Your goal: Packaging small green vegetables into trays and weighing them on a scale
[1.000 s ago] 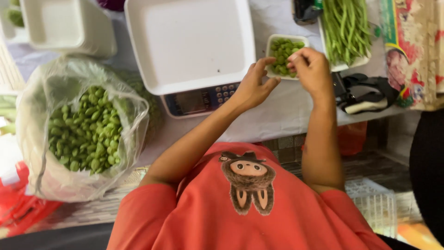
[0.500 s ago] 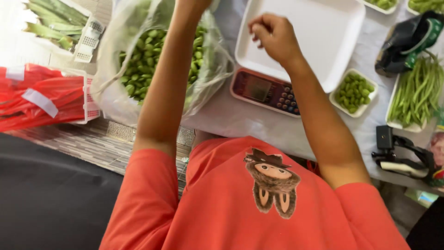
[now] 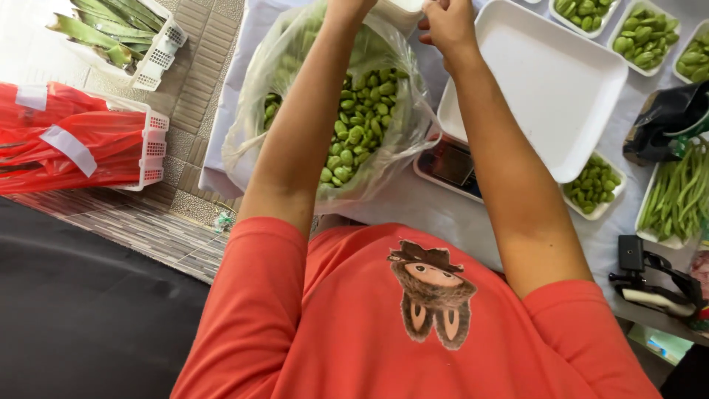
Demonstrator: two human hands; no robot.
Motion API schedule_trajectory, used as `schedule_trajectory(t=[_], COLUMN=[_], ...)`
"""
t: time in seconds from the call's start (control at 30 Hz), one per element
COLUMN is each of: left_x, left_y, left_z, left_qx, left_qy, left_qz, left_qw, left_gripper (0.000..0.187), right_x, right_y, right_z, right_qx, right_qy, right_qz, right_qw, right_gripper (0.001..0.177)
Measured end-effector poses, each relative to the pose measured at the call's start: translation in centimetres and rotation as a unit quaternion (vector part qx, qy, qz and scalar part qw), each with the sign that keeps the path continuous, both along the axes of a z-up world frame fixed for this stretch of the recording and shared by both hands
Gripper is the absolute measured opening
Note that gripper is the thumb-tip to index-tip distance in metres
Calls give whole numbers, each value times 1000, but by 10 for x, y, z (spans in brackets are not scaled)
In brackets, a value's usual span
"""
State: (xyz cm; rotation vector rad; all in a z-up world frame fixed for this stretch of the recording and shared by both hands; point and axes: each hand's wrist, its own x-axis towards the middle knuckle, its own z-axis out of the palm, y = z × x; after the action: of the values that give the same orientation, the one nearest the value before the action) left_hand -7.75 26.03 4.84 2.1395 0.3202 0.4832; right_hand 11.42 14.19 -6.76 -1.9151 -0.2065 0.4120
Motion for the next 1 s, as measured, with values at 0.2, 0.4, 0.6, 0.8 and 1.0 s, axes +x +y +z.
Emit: schedule_trajectory(t=[0.2, 0.4, 0.6, 0.8, 1.0], left_x=[28, 49, 80, 95, 86], left_y=[3, -19, -68, -148, -170], left_z=[-1, 9, -34, -105, -122], left_qx=[20, 40, 57, 79, 84], left_qy=[32, 64, 98, 149, 199], left_qz=[-2, -20, -53, -153, -183], left_qw=[999, 997, 992, 974, 959], left_gripper=[31, 33, 36, 28, 27], right_x=[-20, -33, -54, -74, -90], right_y=[-2, -50, -165, -255, -271], right_z=[40, 69, 74, 40, 39], right_qx=[-1, 56, 6, -91, -202], right_qy=[19, -16, -70, -48, -39], right_qz=[-20, -65, -104, -119, -119], right_qw=[1000, 996, 992, 988, 971], right_gripper=[11, 13, 24, 26, 26])
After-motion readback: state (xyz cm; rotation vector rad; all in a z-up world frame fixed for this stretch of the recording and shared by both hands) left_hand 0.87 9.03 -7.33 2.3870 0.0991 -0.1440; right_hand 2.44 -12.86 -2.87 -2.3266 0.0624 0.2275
